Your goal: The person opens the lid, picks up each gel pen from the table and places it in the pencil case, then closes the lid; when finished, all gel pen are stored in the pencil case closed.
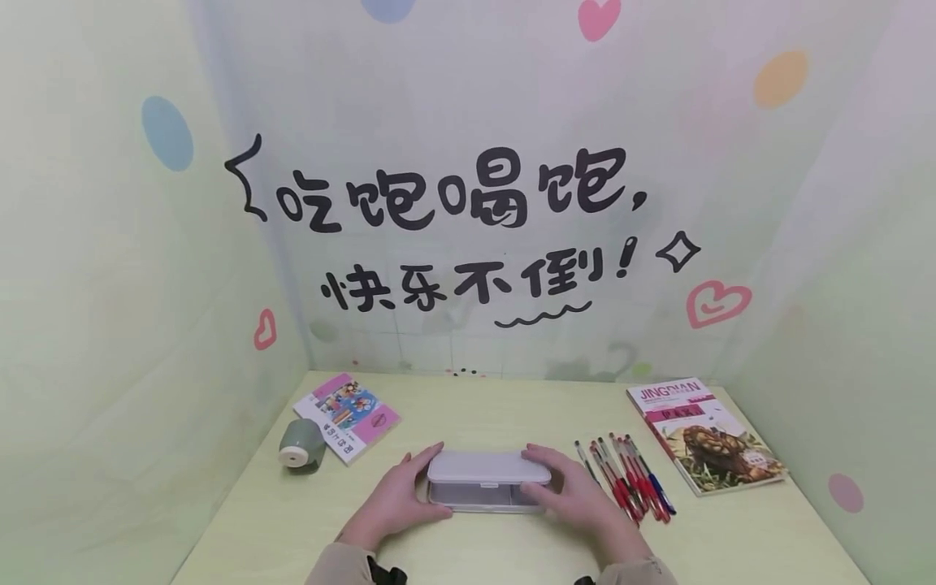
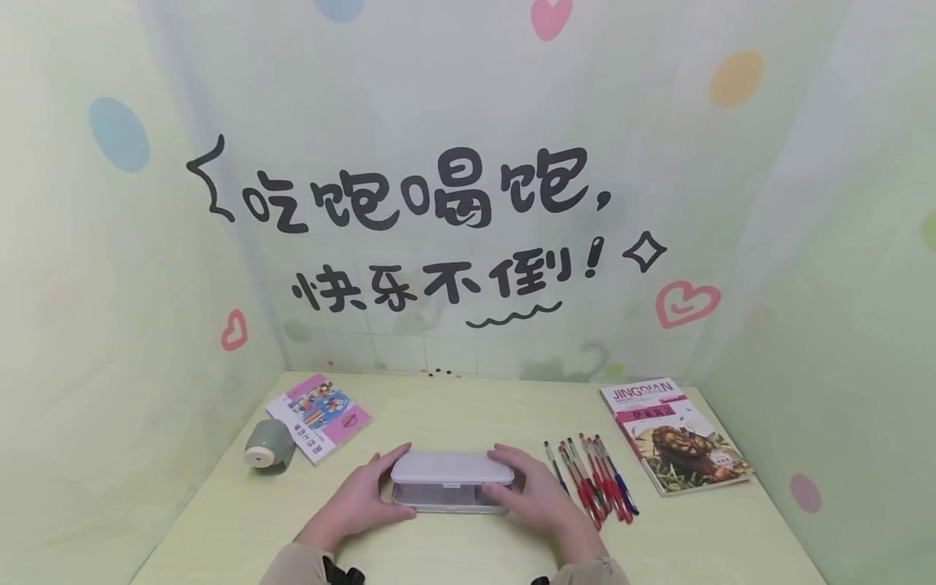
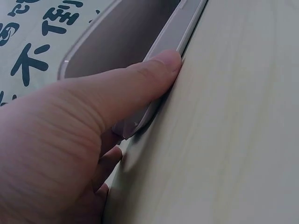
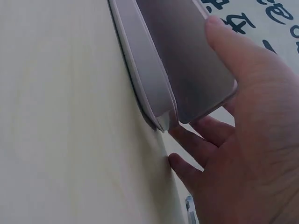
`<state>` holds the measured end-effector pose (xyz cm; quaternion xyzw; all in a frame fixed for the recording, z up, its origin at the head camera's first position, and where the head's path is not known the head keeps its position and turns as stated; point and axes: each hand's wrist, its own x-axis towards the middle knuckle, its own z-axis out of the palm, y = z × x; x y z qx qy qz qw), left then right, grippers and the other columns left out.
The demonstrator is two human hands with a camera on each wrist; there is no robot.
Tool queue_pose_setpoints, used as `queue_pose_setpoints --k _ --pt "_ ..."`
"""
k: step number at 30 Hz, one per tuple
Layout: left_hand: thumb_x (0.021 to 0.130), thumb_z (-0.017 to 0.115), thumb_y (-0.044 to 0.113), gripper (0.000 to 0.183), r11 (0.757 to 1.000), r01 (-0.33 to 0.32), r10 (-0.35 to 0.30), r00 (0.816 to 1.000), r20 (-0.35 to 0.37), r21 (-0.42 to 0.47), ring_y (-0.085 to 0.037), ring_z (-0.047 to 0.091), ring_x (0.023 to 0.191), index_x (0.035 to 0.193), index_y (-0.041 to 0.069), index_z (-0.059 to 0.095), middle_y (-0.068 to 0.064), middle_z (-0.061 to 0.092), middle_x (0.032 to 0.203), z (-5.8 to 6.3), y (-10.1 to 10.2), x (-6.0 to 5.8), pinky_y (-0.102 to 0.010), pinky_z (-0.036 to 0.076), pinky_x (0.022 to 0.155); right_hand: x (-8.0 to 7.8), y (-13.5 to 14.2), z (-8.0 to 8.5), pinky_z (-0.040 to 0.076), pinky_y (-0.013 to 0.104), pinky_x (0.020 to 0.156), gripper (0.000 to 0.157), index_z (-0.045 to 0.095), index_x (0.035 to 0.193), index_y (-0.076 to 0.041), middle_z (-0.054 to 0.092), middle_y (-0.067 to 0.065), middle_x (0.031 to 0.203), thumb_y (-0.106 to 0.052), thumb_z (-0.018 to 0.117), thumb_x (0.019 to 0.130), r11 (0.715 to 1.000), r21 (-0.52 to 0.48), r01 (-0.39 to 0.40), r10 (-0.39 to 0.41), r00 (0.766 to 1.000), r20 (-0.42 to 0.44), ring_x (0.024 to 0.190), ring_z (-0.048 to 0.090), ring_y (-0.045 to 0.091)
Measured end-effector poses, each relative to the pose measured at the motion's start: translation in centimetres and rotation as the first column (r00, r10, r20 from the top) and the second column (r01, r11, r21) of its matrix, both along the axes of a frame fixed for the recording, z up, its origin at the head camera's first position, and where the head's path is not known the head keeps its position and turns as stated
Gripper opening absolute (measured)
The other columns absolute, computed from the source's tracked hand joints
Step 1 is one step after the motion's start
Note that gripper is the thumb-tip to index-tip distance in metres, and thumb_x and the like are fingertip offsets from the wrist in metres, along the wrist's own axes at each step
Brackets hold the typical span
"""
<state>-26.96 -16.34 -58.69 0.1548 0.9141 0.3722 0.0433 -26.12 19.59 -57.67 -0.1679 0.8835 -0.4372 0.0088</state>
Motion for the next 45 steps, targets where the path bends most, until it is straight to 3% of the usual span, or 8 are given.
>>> queue_pose_setpoints --k 3,8,15,19,25,30,35,45 --pt "0.069 0.101 0.053 0.126 1.0 -0.008 0.008 1.0 0.006 0.006 -0.065 0.031 0.159 0.174 0.028 0.036 -0.018 0.05 0.171 -0.1 0.0 0.0 -0.084 0.03 0.126 -0.1 -0.1 -0.2 0.043 0.051 0.133 0.053 0.065 0.146 -0.019 0.07 0.002 0.153 -0.041 0.079 0.101 0.984 -0.143 0.109 -0.104 0.994 0.041 0.148 0.061 0.033" --pt "0.068 0.1 0.057 0.134 1.0 -0.006 0.006 1.0 -0.012 -0.008 -0.063 0.032 0.16 0.176 0.023 0.029 -0.015 0.05 0.171 -0.3 0.1 -0.1 -0.082 0.03 0.127 -0.5 -1.1 -0.3 0.051 0.013 0.115 0.029 0.058 0.115 -0.004 0.081 0.011 0.132 -0.02 0.079 0.102 0.893 -0.4 0.207 -0.216 0.976 0.023 0.131 0.075 0.021" --pt "0.069 0.099 0.059 0.138 1.0 -0.006 0.006 1.0 -0.015 -0.004 -0.062 0.031 0.161 0.176 0.016 0.025 -0.009 0.052 0.171 -0.3 0.0 -0.2 -0.08 0.028 0.13 -0.8 -3.2 0.2 0.057 0.01 0.101 0.022 0.061 0.109 -0.004 0.081 0.012 0.12 -0.018 0.077 0.104 0.794 -0.496 0.352 -0.384 0.923 0.039 0.112 0.074 0.002" --pt "0.071 0.098 0.06 0.137 1.0 -0.006 0.006 1.0 -0.017 0.005 -0.06 0.031 0.162 0.177 0.017 0.022 -0.007 0.051 0.172 -0.4 0.0 -0.2 -0.078 0.028 0.131 -1.1 -3.9 0.2 0.058 0.011 0.092 0.021 0.061 0.117 -0.003 0.08 0.015 0.121 -0.02 0.071 0.108 0.778 -0.497 0.384 -0.427 0.904 0.03 0.107 0.072 0.0" --pt "0.074 0.096 0.06 0.136 1.0 0.004 -0.003 1.0 -0.029 0.01 -0.06 0.032 0.161 0.178 0.017 0.02 -0.009 0.045 0.175 -0.4 0.0 -0.2 -0.078 0.029 0.131 -1.4 -4.0 0.2 0.053 0.009 0.104 0.035 0.059 0.141 0.001 0.073 0.023 0.141 -0.018 0.065 0.112 0.816 -0.483 0.318 -0.366 0.931 -0.004 0.128 0.072 0.026" --pt "0.075 0.096 0.059 0.132 1.0 0.015 -0.014 0.999 -0.044 0.014 -0.06 0.033 0.161 0.178 0.023 0.021 -0.007 0.045 0.176 -0.3 0.0 -0.4 -0.078 0.029 0.131 -2.0 -3.9 0.1 0.056 0.032 0.12 0.051 0.052 0.155 0.0 0.063 0.027 0.155 -0.024 0.065 0.112 0.849 -0.435 0.302 -0.329 0.944 0.013 0.141 0.065 0.043" --pt "0.071 0.098 0.058 0.133 1.0 0.0 0.0 1.0 -0.016 0.019 -0.061 0.033 0.161 0.177 0.023 0.025 -0.004 0.049 0.174 -0.4 0.0 -0.4 -0.081 0.028 0.129 -2.6 -3.8 -0.2 0.056 0.059 0.12 0.066 0.043 0.165 -0.002 0.058 0.031 0.159 -0.031 0.066 0.111 0.898 -0.306 0.315 -0.314 0.948 0.054 0.139 0.066 0.048" --pt "0.066 0.102 0.056 0.136 1.0 -0.019 0.019 1.0 0.008 0.007 -0.063 0.034 0.159 0.174 0.013 0.032 -0.005 0.053 0.171 -0.2 0.0 -0.2 -0.084 0.029 0.126 -2.7 -3.8 0.8 0.064 0.056 0.103 0.073 0.041 0.167 0.002 0.06 0.031 0.156 -0.039 0.065 0.111 0.943 -0.04 0.329 -0.329 0.944 0.007 0.116 0.073 0.035"
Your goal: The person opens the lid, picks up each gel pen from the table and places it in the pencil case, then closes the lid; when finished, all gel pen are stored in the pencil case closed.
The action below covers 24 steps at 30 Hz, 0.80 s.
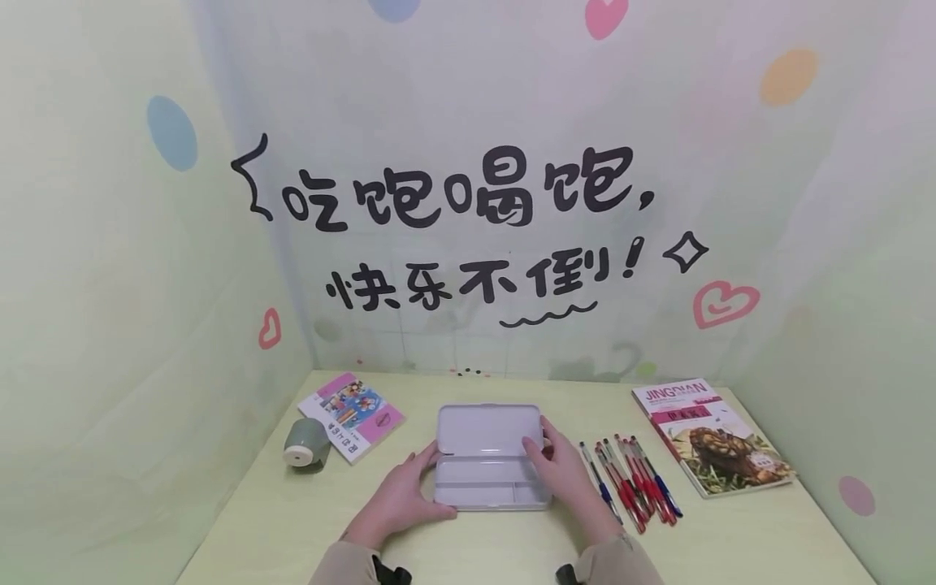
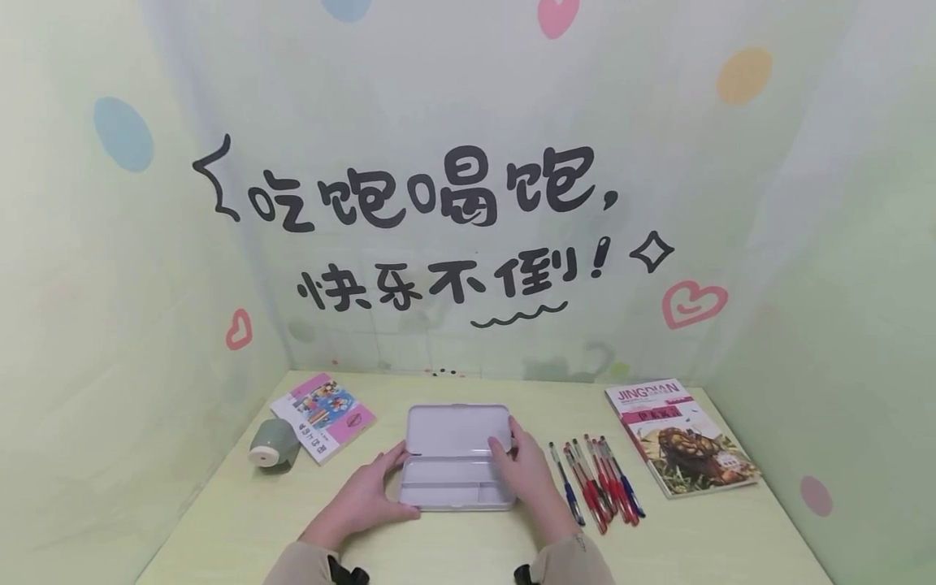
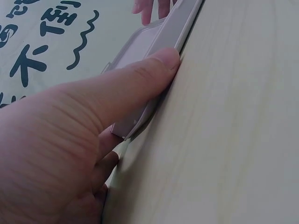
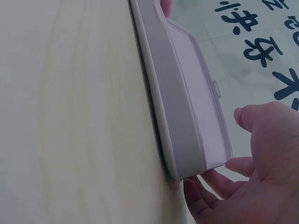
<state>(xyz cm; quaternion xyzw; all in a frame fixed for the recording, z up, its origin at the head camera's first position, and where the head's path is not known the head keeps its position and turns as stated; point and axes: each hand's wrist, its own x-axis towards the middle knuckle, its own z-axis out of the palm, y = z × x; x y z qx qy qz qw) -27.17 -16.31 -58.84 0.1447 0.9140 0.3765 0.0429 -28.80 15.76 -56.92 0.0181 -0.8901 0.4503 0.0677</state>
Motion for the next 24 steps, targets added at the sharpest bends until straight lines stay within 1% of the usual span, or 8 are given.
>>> queue_pose_setpoints --k 5,8,11,14,16,20,24 --pt "0.066 0.102 0.056 0.136 1.0 0.003 -0.003 1.0 0.001 -0.003 -0.063 0.034 0.159 0.174 0.013 0.031 -0.005 0.053 0.171 0.0 0.1 -0.1 -0.084 0.03 0.126 1.0 0.9 0.3 0.067 0.046 0.093 0.067 0.047 0.166 -0.006 0.061 0.021 0.158 -0.043 0.063 0.112 0.996 0.054 0.065 -0.063 0.997 -0.036 0.116 0.072 0.03" --pt "0.065 0.102 0.055 0.137 1.0 -0.003 0.003 1.0 -0.001 -0.002 -0.063 0.034 0.159 0.174 0.013 0.031 -0.006 0.052 0.171 0.0 0.1 -0.1 -0.084 0.03 0.126 1.8 2.0 0.7 0.066 0.046 0.092 0.063 0.05 0.164 -0.008 0.062 0.019 0.157 -0.04 0.064 0.111 0.992 0.087 0.092 -0.087 0.994 -0.065 0.117 0.07 0.031" --pt "0.065 0.102 0.056 0.137 1.0 -0.004 0.004 1.0 0.004 -0.002 -0.063 0.034 0.16 0.174 0.013 0.031 -0.006 0.052 0.171 0.1 0.1 -0.1 -0.083 0.029 0.126 2.7 3.7 1.3 0.064 0.056 0.099 0.059 0.052 0.162 -0.007 0.062 0.021 0.157 -0.037 0.064 0.112 0.982 0.141 0.124 -0.112 0.989 -0.091 0.122 0.069 0.037" --pt "0.066 0.102 0.057 0.137 1.0 0.001 -0.001 1.0 0.004 -0.003 -0.063 0.033 0.16 0.174 0.012 0.031 -0.005 0.052 0.171 0.3 0.2 -0.1 -0.084 0.029 0.126 3.4 5.8 1.8 0.058 0.067 0.109 0.055 0.055 0.159 -0.006 0.061 0.025 0.155 -0.035 0.062 0.112 0.961 0.218 0.171 -0.147 0.982 -0.118 0.131 0.065 0.045" --pt "0.066 0.101 0.057 0.137 1.0 0.003 -0.003 1.0 0.001 -0.006 -0.063 0.033 0.159 0.174 0.012 0.031 -0.006 0.052 0.171 0.3 0.2 -0.1 -0.084 0.029 0.126 3.9 7.3 2.0 0.055 0.071 0.109 0.052 0.059 0.154 -0.003 0.063 0.029 0.151 -0.033 0.063 0.111 0.948 0.246 0.201 -0.17 0.975 -0.14 0.131 0.064 0.049" --pt "0.066 0.101 0.057 0.136 1.0 0.0 0.0 1.0 -0.003 -0.008 -0.064 0.034 0.159 0.175 0.015 0.031 -0.008 0.051 0.172 0.3 0.1 -0.2 -0.083 0.03 0.126 4.7 10.0 2.1 0.055 0.074 0.106 0.044 0.067 0.144 0.0 0.065 0.034 0.142 -0.026 0.067 0.108 0.916 0.307 0.258 -0.21 0.961 -0.182 0.127 0.064 0.055" --pt "0.066 0.101 0.059 0.136 1.0 -0.002 0.002 1.0 0.01 0.0 -0.064 0.032 0.159 0.176 0.02 0.029 -0.008 0.05 0.173 0.2 0.0 -0.2 -0.083 0.03 0.127 5.5 12.3 1.9 0.054 0.077 0.105 0.041 0.07 0.137 0.004 0.068 0.037 0.136 -0.021 0.069 0.104 0.873 0.388 0.294 -0.236 0.953 -0.193 0.124 0.063 0.061"
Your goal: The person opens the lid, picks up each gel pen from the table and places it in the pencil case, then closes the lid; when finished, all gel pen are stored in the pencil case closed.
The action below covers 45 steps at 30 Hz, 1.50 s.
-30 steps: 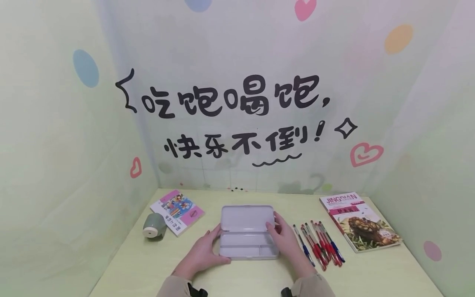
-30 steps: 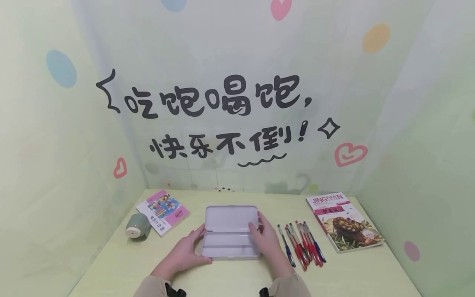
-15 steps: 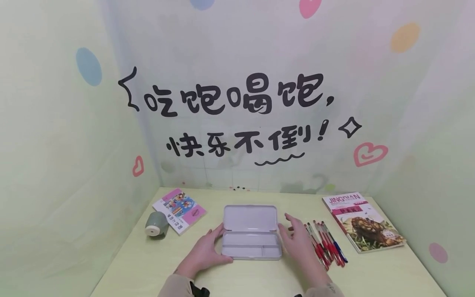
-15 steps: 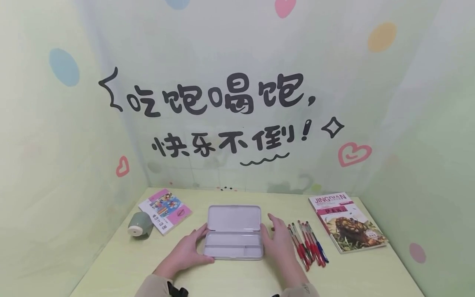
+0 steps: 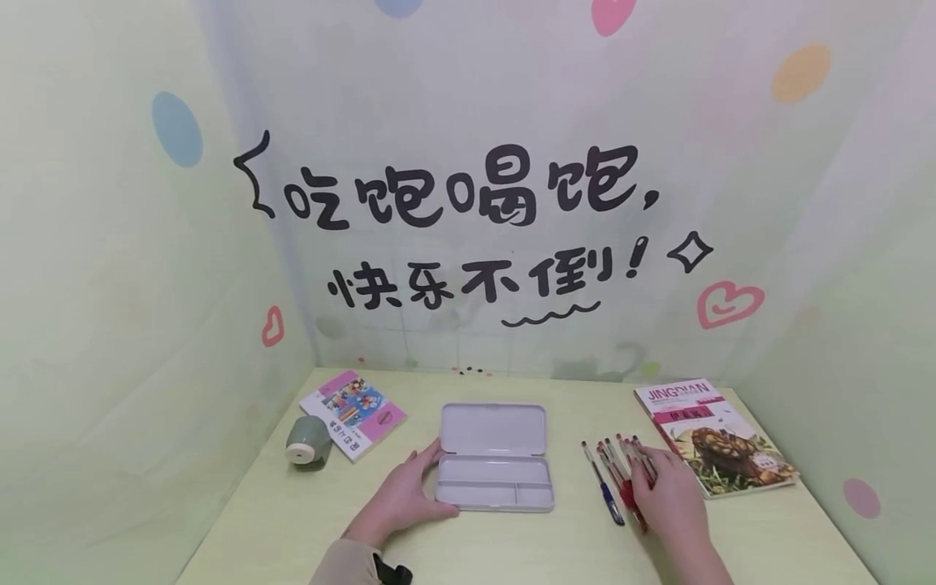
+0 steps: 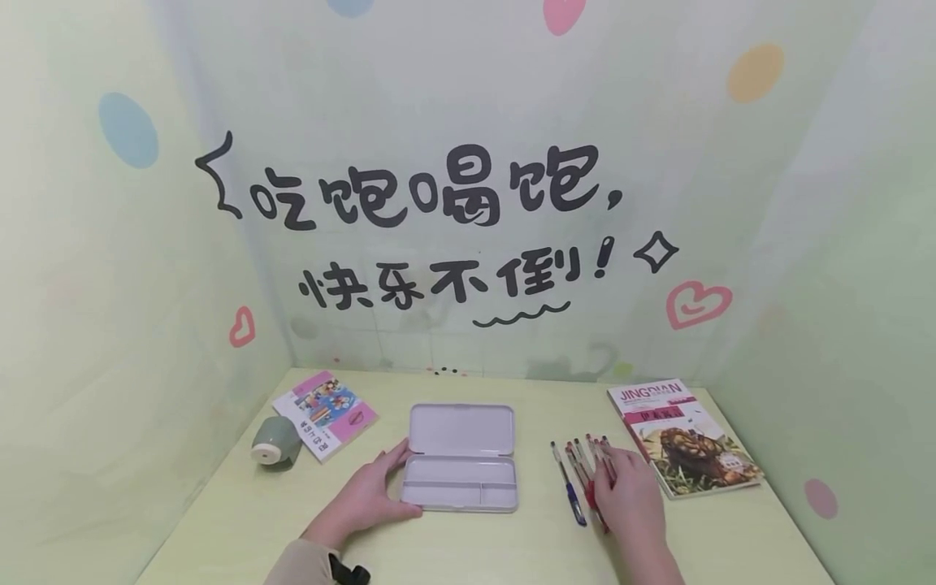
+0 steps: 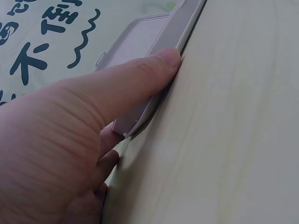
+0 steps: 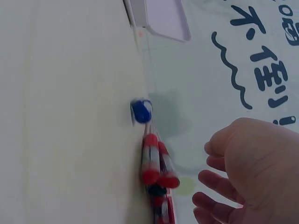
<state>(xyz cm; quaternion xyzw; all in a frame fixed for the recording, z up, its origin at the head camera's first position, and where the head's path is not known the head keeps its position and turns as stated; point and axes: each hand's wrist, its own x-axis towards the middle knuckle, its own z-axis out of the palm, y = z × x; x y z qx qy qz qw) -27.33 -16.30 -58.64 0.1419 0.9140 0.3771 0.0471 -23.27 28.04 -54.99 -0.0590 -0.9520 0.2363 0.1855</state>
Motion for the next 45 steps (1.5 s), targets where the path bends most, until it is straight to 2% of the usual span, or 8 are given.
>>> queue_pose_setpoints --k 7,18,25,34,45 --pt "0.066 0.101 0.058 0.136 1.0 -0.002 0.002 1.0 0.008 0.007 -0.063 0.032 0.16 0.176 0.024 0.029 -0.007 0.05 0.173 0.0 -0.1 -0.1 -0.084 0.03 0.126 0.9 2.6 0.0 0.049 0.081 0.107 0.047 0.066 0.137 0.013 0.062 0.046 0.136 -0.022 0.06 0.106 0.998 0.065 0.022 -0.034 0.983 0.182 0.123 0.057 0.071" --pt "0.066 0.101 0.058 0.135 1.0 -0.002 0.001 1.0 0.02 0.01 -0.063 0.031 0.161 0.176 0.025 0.029 -0.007 0.048 0.174 0.0 -0.2 -0.2 -0.083 0.03 0.126 0.9 3.4 -0.3 0.057 0.074 0.096 0.045 0.069 0.127 0.017 0.068 0.043 0.116 -0.021 0.062 0.103 0.992 0.111 0.053 -0.085 0.947 0.309 0.108 0.065 0.062" --pt "0.066 0.101 0.057 0.135 1.0 -0.007 0.007 1.0 0.02 0.011 -0.062 0.031 0.161 0.176 0.025 0.03 -0.008 0.048 0.174 0.1 -0.2 -0.1 -0.084 0.029 0.126 0.8 3.5 -0.5 0.06 0.071 0.09 0.039 0.072 0.122 0.015 0.071 0.037 0.108 -0.019 0.064 0.103 0.993 0.103 0.049 -0.08 0.944 0.319 0.103 0.068 0.056" --pt "0.067 0.101 0.057 0.136 1.0 0.004 -0.004 1.0 0.006 0.007 -0.063 0.03 0.161 0.176 0.02 0.029 -0.003 0.049 0.173 0.0 0.0 0.0 -0.084 0.028 0.127 0.8 3.6 -0.6 0.059 0.072 0.093 0.037 0.073 0.119 0.015 0.073 0.039 0.112 -0.017 0.063 0.103 0.996 0.069 0.063 -0.081 0.947 0.311 0.108 0.067 0.058" --pt "0.067 0.101 0.058 0.136 1.0 0.002 -0.002 1.0 0.005 0.001 -0.063 0.031 0.161 0.176 0.02 0.028 -0.005 0.049 0.174 -0.2 -0.1 -0.1 -0.082 0.028 0.128 0.8 3.5 -0.8 0.06 0.072 0.092 0.041 0.07 0.127 0.015 0.07 0.039 0.115 -0.018 0.062 0.104 0.995 0.039 0.09 -0.097 0.949 0.301 0.107 0.068 0.056"
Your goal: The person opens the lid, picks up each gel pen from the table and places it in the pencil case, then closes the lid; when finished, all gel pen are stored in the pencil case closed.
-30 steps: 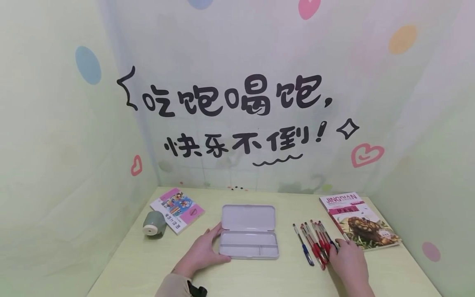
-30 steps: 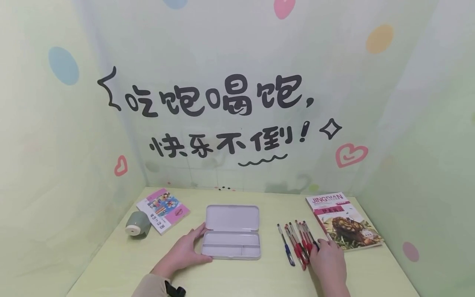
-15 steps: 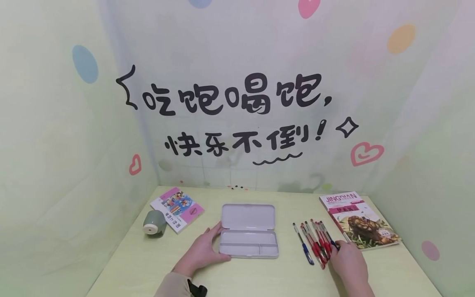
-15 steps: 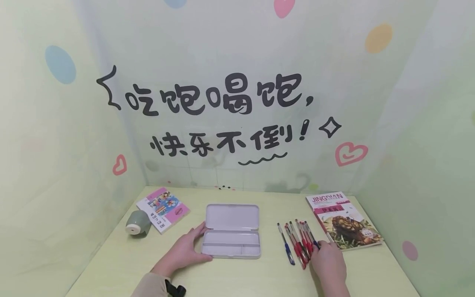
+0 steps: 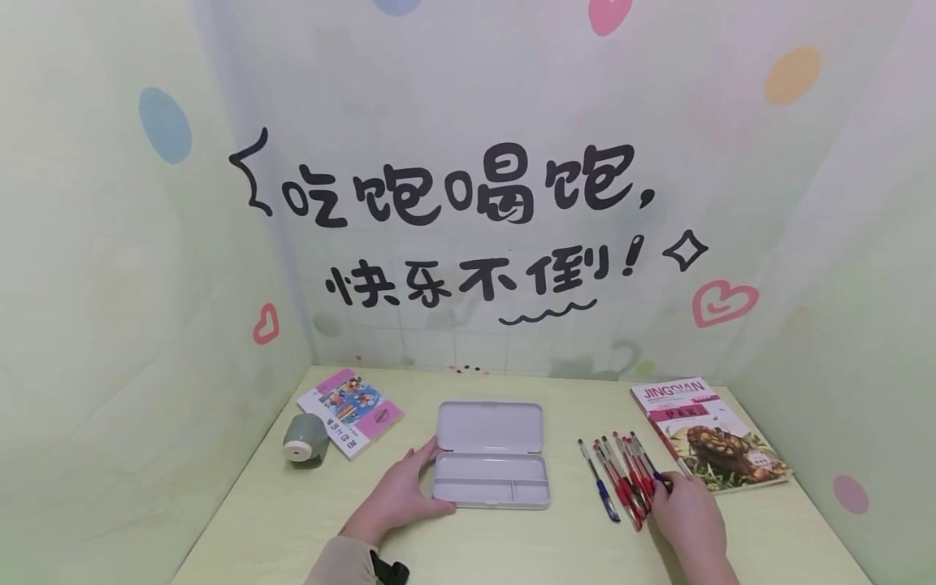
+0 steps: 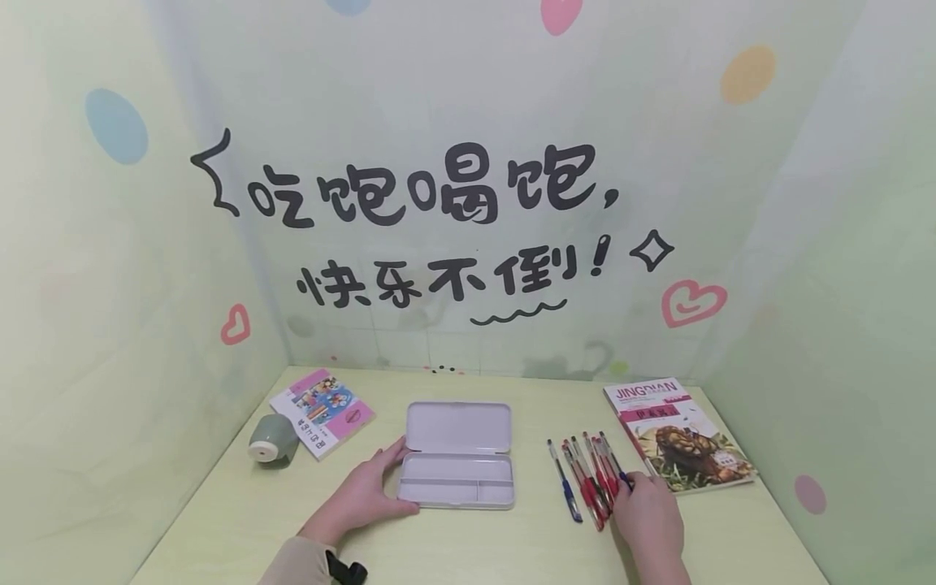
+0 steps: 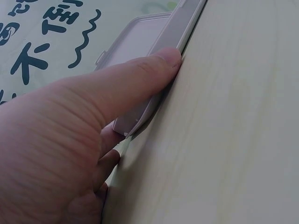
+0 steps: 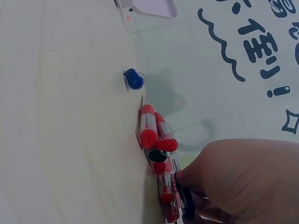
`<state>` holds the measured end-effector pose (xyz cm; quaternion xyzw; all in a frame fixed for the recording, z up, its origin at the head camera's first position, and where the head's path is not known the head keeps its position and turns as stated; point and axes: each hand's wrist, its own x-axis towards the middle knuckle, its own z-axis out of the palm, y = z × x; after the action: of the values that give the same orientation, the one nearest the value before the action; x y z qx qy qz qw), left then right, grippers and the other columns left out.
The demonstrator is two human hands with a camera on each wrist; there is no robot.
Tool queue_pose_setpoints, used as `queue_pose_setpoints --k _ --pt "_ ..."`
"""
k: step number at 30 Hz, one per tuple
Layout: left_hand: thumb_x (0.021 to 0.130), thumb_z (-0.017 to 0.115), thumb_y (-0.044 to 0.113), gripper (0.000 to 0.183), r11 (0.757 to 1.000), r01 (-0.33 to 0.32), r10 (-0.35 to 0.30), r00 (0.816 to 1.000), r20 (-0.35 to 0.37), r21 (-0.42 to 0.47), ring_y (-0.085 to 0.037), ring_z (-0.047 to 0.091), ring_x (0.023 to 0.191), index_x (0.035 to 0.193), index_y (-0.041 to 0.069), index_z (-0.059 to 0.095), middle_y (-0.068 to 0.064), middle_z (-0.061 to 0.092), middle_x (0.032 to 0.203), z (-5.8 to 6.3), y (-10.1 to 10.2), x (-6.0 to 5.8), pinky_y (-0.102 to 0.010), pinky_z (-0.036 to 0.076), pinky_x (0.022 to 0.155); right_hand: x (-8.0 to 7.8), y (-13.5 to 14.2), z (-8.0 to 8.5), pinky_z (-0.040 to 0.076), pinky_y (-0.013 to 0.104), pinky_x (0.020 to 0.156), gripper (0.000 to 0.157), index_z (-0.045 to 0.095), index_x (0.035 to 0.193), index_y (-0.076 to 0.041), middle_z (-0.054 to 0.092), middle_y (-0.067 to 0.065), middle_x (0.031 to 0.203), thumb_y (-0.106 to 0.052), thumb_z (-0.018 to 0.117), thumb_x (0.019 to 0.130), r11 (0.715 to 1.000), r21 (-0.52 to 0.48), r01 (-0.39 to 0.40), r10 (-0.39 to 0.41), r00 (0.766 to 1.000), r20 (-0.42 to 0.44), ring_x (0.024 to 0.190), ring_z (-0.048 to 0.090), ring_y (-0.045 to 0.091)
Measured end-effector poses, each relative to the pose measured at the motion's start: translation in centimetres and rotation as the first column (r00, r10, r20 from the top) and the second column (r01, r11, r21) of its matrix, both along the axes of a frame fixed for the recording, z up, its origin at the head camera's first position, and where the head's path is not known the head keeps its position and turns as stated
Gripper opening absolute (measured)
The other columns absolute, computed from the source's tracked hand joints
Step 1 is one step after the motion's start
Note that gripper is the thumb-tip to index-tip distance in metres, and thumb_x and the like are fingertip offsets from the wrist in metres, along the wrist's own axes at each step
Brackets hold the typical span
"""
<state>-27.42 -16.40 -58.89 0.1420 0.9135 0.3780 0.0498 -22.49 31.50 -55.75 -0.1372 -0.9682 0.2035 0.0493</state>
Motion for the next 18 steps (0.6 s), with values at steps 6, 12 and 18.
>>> queue_pose_setpoints --k 6,12,18 --pt "0.067 0.101 0.057 0.135 1.0 0.004 -0.003 1.0 -0.004 0.011 -0.063 0.032 0.16 0.176 0.02 0.029 -0.008 0.048 0.174 0.1 -0.1 0.1 -0.082 0.029 0.127 0.1 -1.1 0.4 0.059 0.072 0.092 0.041 0.069 0.131 0.012 0.068 0.039 0.121 -0.019 0.063 0.105 1.0 0.021 -0.013 0.015 0.995 -0.101 0.109 0.067 0.056" --pt "0.067 0.101 0.057 0.135 1.0 0.005 -0.005 1.0 -0.008 0.018 -0.064 0.031 0.16 0.176 0.022 0.029 -0.009 0.048 0.174 0.3 0.1 0.3 -0.083 0.029 0.127 -0.1 -3.9 0.7 0.06 0.067 0.086 0.037 0.073 0.131 0.006 0.07 0.031 0.116 -0.019 0.07 0.104 0.998 0.02 -0.062 0.066 0.956 -0.285 0.102 0.068 0.047" --pt "0.068 0.1 0.057 0.134 1.0 0.007 -0.006 1.0 -0.015 0.014 -0.065 0.032 0.159 0.176 0.021 0.029 -0.01 0.049 0.173 0.4 0.1 0.4 -0.084 0.03 0.126 -0.9 -7.7 0.3 0.061 0.057 0.079 0.026 0.08 0.12 -0.003 0.072 0.017 0.105 -0.008 0.081 0.095 0.978 0.042 -0.205 0.195 0.823 -0.534 0.093 0.068 0.037"
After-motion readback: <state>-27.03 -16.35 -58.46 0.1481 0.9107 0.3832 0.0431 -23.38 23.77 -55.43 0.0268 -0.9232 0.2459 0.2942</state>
